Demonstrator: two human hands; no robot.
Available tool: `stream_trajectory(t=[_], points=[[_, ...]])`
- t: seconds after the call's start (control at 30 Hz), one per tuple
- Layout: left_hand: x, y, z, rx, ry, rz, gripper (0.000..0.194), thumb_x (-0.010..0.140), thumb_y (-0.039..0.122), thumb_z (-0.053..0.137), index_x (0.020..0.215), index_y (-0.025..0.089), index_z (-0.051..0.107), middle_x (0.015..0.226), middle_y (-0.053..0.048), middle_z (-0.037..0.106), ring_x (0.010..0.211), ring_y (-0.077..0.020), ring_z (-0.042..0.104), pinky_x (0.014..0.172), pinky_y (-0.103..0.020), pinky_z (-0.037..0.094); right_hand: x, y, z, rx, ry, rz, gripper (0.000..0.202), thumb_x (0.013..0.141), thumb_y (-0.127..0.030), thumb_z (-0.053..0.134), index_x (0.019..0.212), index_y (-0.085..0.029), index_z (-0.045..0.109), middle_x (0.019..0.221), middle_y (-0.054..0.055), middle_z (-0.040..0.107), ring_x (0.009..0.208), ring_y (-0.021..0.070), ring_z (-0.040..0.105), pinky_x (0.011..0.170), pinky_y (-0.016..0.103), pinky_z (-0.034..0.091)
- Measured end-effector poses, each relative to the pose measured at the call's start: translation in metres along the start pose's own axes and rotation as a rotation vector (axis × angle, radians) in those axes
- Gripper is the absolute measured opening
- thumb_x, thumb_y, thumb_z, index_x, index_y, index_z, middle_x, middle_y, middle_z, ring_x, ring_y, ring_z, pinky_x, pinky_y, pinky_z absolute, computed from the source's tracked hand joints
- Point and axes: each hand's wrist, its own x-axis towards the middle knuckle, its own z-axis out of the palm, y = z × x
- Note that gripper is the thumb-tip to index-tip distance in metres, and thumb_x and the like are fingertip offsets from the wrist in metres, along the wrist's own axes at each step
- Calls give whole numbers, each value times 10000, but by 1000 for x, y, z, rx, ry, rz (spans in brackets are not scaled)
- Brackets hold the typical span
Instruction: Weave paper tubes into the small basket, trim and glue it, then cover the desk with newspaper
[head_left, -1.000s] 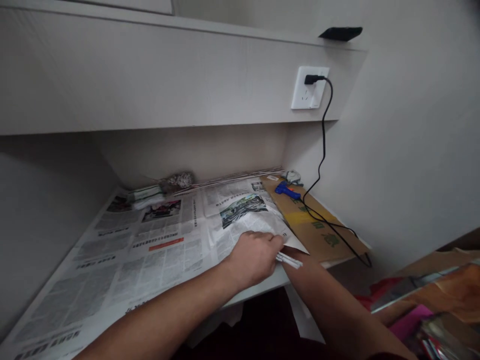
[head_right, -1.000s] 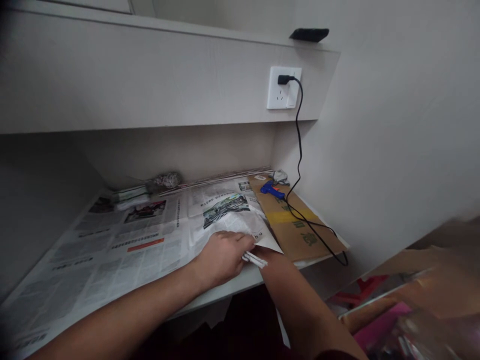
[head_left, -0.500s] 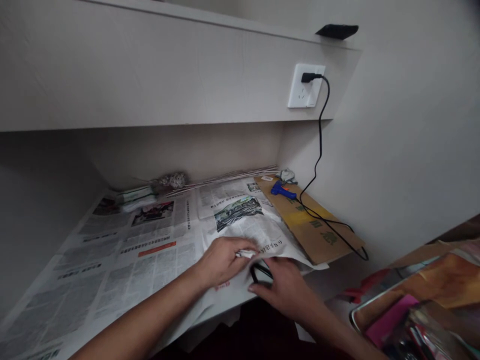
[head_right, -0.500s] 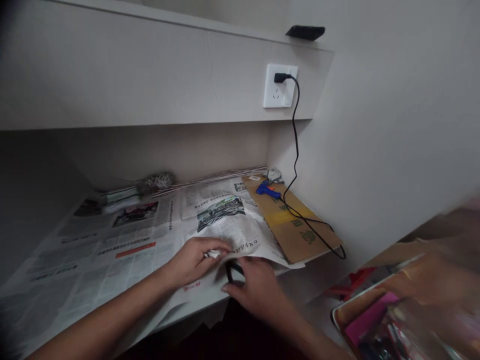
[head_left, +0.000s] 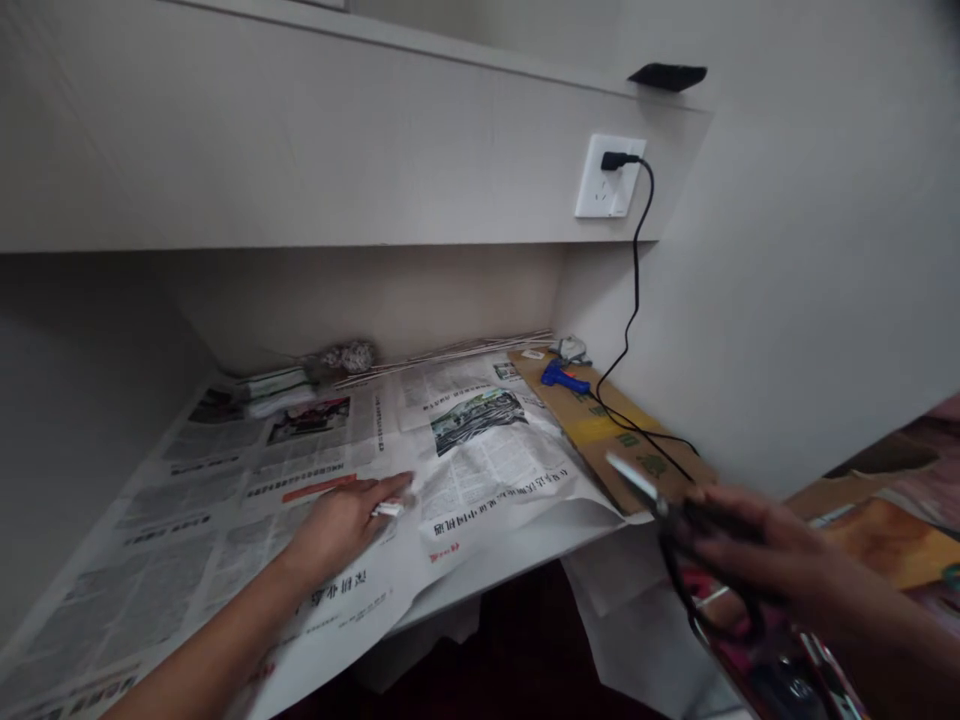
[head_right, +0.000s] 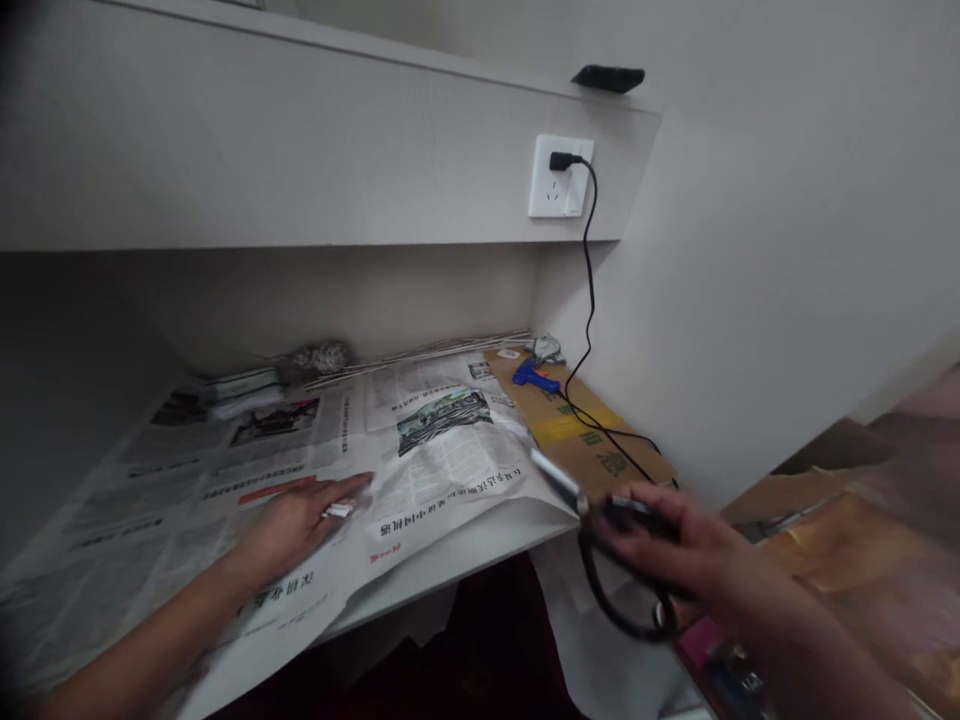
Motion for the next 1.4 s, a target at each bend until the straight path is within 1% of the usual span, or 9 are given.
stream_trajectory(t=[0.13,0.27,0.43,0.63,0.93,1.0,1.1,1.2,1.4], points=[[-16,-20,2,3,-18,49,561,896,228,405,1448,327,411,1305,12,643,1177,-218,609,984,-341,478,80,-7,33,193,101,30,295,670,-381,688,911,-210,689,917,82,724,805,237,690,632,300,544],[-34,-48,2,-19,68,-43,501,901,306,426,1399,330,481,1360,35,599,1236,-236,570,1023,-345,467,137,25,74,120,161,37,258,684,-343,630,882,-178,646,861,70,724,780,198,670,645,270,511],[-63,-97,-2,-52,137,-226,468,928,367,377,1384,396,477,1382,86,574,1194,-223,600,977,-301,496,136,55,77,-15,177,26,244,729,-405,628,844,-190,634,741,41,716,668,176,609,552,248,438],[-78,-147,-18,92,112,-451,458,924,451,336,1306,356,571,1211,-22,689,1066,-309,660,889,-410,527,135,38,75,-122,171,81,279,747,-408,630,900,-175,655,606,33,685,499,152,529,446,242,358],[-75,-132,-32,63,131,-476,476,930,413,342,1346,313,550,1274,-32,660,1084,-276,655,915,-362,495,202,29,84,-306,62,-12,327,775,-470,601,896,-170,654,793,80,715,591,198,644,448,269,402],[-76,-131,-33,58,135,-491,460,931,399,345,1330,321,560,1271,-12,663,1087,-261,652,923,-343,486,215,31,87,-419,138,-63,282,781,-433,595,861,-169,654,765,96,702,662,234,655,528,313,453],[-73,-129,-35,64,139,-527,461,950,411,319,1332,312,558,1279,-17,658,1093,-252,649,923,-333,484,224,28,92,-588,267,-209,283,782,-384,600,946,-163,664,964,171,693,994,336,617,810,425,470],[-58,-123,-36,96,162,-537,498,973,434,279,1368,267,532,1314,-60,633,1139,-252,627,952,-340,471,227,20,115,-727,254,-411,407,864,-403,506,1128,-127,647,1202,221,618,1223,378,478,1031,499,333],[-36,-135,-34,211,176,-595,492,969,346,293,1408,239,488,1361,-119,584,1156,-302,605,921,-393,481,235,30,181,-870,5,-619,540,934,-473,431,1386,-189,515,1447,138,489,1365,318,389,1103,494,301]])
